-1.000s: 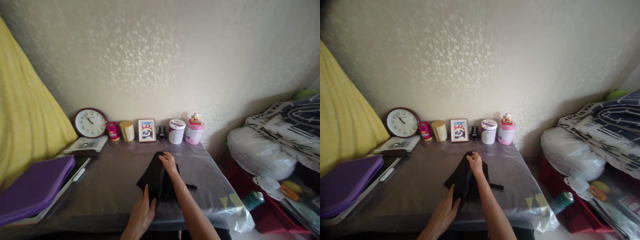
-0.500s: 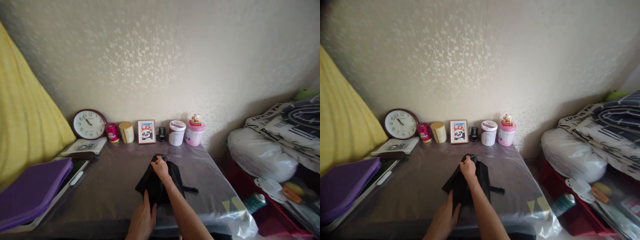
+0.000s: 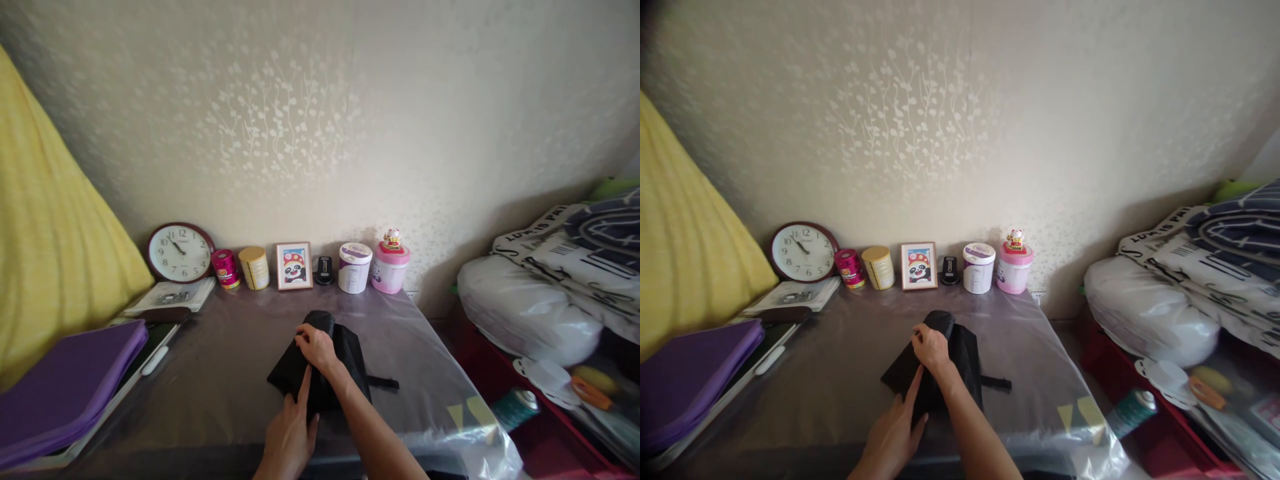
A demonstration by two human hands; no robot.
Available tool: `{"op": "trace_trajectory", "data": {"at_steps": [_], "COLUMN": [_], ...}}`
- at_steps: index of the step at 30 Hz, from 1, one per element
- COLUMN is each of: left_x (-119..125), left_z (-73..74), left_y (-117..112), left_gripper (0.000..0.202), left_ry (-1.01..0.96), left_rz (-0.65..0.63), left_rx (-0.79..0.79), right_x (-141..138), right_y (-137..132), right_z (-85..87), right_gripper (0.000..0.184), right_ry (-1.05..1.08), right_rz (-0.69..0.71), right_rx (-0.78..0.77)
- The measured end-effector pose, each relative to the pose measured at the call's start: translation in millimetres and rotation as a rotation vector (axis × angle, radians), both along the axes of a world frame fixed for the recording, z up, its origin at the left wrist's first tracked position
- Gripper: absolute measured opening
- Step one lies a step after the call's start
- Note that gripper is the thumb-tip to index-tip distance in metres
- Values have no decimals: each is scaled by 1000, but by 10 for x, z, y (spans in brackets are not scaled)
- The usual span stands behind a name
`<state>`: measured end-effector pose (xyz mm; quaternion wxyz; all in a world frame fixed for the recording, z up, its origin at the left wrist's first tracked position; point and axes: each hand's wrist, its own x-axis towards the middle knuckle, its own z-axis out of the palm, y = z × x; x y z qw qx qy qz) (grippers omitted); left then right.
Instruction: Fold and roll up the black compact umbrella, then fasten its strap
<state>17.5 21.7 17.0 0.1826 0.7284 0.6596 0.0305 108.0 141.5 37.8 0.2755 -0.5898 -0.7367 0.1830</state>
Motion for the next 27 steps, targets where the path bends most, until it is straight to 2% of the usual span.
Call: {"op": "trace_trajectory", "data": {"at_steps": [5, 9, 12, 16, 21, 27], "left_x": [9, 8, 16, 16, 5, -6], "left_z": [-72, -67, -72, -89, -129, -143], "left_y": [38, 39, 41, 38, 53, 77], "left_gripper": [56, 55, 61, 66, 68, 65], "left_ry": [-32, -48, -68, -76, -99, -122], "left_rz": [12, 23, 44, 44, 64, 71], "left_rx": [4, -21, 0, 18, -9, -49], "right_x": [141, 220, 249, 265, 314, 390], "right_y": [-424, -556, -398, -49, 302, 591], "right_z": [-1, -92, -182, -263, -315, -341], "right_gripper": [24, 24, 22, 22, 24, 24], "right_ry": [102, 44, -21, -90, -145, -177], "right_rz": [314, 384, 357, 339, 276, 168], "right_rx": [261, 345, 360, 362, 355, 296]}}
